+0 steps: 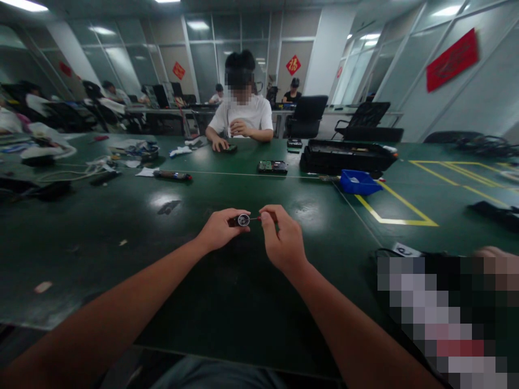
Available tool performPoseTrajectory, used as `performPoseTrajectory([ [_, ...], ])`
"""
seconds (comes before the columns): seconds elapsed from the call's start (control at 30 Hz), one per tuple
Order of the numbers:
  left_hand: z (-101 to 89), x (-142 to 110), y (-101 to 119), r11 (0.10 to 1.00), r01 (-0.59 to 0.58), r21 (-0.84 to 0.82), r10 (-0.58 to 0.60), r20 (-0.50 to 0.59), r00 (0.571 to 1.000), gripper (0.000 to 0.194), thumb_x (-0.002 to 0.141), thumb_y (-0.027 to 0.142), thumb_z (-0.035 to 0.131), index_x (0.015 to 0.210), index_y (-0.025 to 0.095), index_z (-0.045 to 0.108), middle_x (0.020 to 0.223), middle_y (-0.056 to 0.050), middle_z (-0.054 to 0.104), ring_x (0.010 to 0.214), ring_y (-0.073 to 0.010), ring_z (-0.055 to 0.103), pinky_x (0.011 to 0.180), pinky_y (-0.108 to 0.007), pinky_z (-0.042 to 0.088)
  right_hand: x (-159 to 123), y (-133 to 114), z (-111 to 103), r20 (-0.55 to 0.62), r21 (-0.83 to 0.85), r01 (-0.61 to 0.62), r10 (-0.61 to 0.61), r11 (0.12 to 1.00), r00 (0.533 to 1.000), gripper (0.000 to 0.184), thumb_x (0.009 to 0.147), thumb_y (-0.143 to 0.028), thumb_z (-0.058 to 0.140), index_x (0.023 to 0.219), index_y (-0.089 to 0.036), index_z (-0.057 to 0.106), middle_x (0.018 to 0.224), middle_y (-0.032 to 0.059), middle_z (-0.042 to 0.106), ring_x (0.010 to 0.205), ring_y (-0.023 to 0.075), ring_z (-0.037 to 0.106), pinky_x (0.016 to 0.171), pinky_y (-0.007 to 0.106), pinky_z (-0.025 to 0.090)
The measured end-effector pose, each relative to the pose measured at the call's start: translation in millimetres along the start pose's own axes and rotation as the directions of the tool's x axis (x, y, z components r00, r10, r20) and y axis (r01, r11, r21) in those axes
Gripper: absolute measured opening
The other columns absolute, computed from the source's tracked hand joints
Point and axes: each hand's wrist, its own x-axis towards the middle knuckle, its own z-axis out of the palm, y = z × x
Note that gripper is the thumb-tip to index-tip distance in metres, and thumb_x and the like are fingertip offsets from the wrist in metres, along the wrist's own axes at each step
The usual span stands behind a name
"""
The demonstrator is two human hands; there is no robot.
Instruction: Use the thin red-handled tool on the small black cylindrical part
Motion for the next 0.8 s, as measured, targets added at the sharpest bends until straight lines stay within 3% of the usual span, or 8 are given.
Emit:
performPoseTrajectory([
  [0.13,-0.3,1,-4,1.0,0.024,-0.009,-0.025,-0.066,0.998,0.041,0.076,0.027,0.081,0.116,0.025,0.072,0.105,-0.002,0.073,0.089,-0.0179,0.066,0.082,-0.032,0.052,4,11,7,-0.058,0.251,-0.183,0.204,0.95,0.977,0.024,0.097,-0.041,0.052,0.103,-0.02,0.063,0.089,0.0057,0.071,0.081,0.0194,0.068,0.078,0.038,0.054],
  [0.33,-3.7,2,0,1.0,-0.028,0.01,0.028,-0.01,1.0,0.04,0.078,0.025,0.079,0.117,0.024,0.071,0.108,-0.003,0.073,0.093,-0.0181,0.066,0.084,-0.032,0.051,12,30,11,-0.041,0.545,-0.341,0.431,0.766,0.902,0.028,0.094,-0.046,0.053,0.091,-0.02,0.062,0.081,0.0035,0.067,0.071,0.0171,0.065,0.073,0.039,0.057],
  [0.53,-3.6,1,4,0.999,0.019,0.041,-0.019,-0.002,1.0,0.04,0.078,0.028,0.08,0.117,0.024,0.071,0.103,-0.003,0.073,0.087,-0.0182,0.066,0.079,-0.032,0.051,8,15,5,-0.171,0.253,-0.2,0.247,0.947,0.954,0.027,0.098,-0.045,0.049,0.097,-0.02,0.061,0.083,0.0038,0.068,0.074,0.0176,0.066,0.073,0.037,0.054],
  [0.8,-2.6,1,7,1.0,0.014,0.027,-0.014,-0.01,1.0,0.041,0.077,0.029,0.081,0.116,0.024,0.072,0.103,-0.003,0.074,0.089,-0.0184,0.066,0.08,-0.031,0.051,3,7,6,-0.135,0.091,-0.145,0.156,0.985,0.979,0.023,0.1,-0.039,0.046,0.1,-0.02,0.06,0.084,0.0047,0.071,0.076,0.0181,0.067,0.074,0.035,0.052],
])
